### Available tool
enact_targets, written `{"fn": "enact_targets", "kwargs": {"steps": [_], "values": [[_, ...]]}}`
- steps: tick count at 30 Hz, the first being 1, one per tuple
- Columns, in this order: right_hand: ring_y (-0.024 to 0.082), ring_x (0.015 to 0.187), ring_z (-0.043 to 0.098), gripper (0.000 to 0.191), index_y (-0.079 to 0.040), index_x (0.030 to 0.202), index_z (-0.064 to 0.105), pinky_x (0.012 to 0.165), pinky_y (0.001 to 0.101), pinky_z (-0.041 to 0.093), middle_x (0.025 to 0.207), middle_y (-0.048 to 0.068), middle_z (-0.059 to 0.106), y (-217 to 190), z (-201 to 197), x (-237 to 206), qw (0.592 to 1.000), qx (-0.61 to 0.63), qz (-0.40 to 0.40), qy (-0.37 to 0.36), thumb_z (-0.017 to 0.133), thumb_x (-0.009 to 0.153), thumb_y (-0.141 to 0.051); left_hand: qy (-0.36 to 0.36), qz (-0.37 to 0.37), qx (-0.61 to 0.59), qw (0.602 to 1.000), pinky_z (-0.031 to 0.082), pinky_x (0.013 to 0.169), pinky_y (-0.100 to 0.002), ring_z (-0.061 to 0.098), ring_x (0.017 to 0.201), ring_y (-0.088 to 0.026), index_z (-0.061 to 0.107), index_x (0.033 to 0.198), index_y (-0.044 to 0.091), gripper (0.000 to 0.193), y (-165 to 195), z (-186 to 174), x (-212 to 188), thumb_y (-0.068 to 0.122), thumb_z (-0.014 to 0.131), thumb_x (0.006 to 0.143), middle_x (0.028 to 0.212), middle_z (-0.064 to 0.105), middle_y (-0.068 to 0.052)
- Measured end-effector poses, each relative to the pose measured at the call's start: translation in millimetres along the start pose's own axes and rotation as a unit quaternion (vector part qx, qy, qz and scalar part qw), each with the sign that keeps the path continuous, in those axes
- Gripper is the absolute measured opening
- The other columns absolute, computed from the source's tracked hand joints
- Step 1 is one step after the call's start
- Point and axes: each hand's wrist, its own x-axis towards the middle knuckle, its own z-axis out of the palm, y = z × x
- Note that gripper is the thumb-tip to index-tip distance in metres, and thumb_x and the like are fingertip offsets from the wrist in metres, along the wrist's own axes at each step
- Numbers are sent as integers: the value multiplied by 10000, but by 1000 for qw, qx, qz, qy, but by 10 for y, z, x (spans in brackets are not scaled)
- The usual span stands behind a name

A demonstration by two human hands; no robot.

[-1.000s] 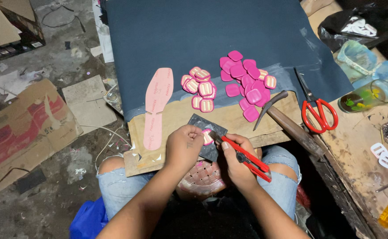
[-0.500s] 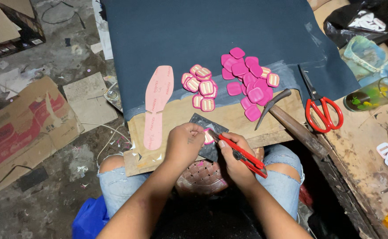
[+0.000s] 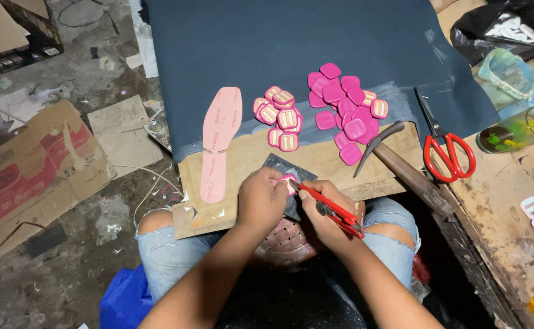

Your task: The person sits at a workbench and trims the edges of small pink foam pieces with a red utility knife over a black cutting mat, placing each finished piece on a growing pile. They briefly trim a pink insole-shaped foam piece, then resume trimming the small foam pieces one at a time.

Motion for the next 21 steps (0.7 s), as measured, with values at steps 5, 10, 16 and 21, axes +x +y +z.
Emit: {"fn": "enact_targets", "kwargs": {"steps": [5, 10, 16, 21], "values": [[158, 785, 724, 257, -35, 1052, 736, 741, 303, 569, 853, 91, 763, -49, -95, 3, 999, 10, 25, -29, 711, 902, -242, 54, 47, -1, 997, 557, 669, -371, 700, 690, -276, 700, 911, -10, 139, -32, 57, -59, 108, 692, 838, 788, 705, -148], [144, 799, 727, 262, -38, 1091, 724, 756, 293, 569, 889, 85, 763, 13, -124, 2, 1000, -1, -13, 1, 713, 921, -237, 49, 66, -26, 996, 565, 665, -358, 710, 696, -255, 688, 914, -8, 124, -36, 29, -79, 101, 686, 855, 812, 708, -145], [135, 953, 694, 320, -9, 1220, 662, 855, 280, 551, 1066, 90, 746, 233, 103, -204, 996, 73, -33, 43, 715, 954, -178, -16, 0, -38, 999, 562, 634, -344, 711, 645, -210, 713, 921, 5, 126, -28, -48, -53, 105, 654, 872, 748, 729, -139], [126, 930, 691, 338, -9, 1218, 666, 843, 269, 551, 1058, 80, 758, 359, 208, -220, 995, 88, 4, 45, 728, 935, -183, -14, -6, -43, 999, 575, 656, -326, 728, 668, -193, 713, 925, -1, 134, -30, -42, -38, 90, 645, 853, 762, 742, -132]]}}
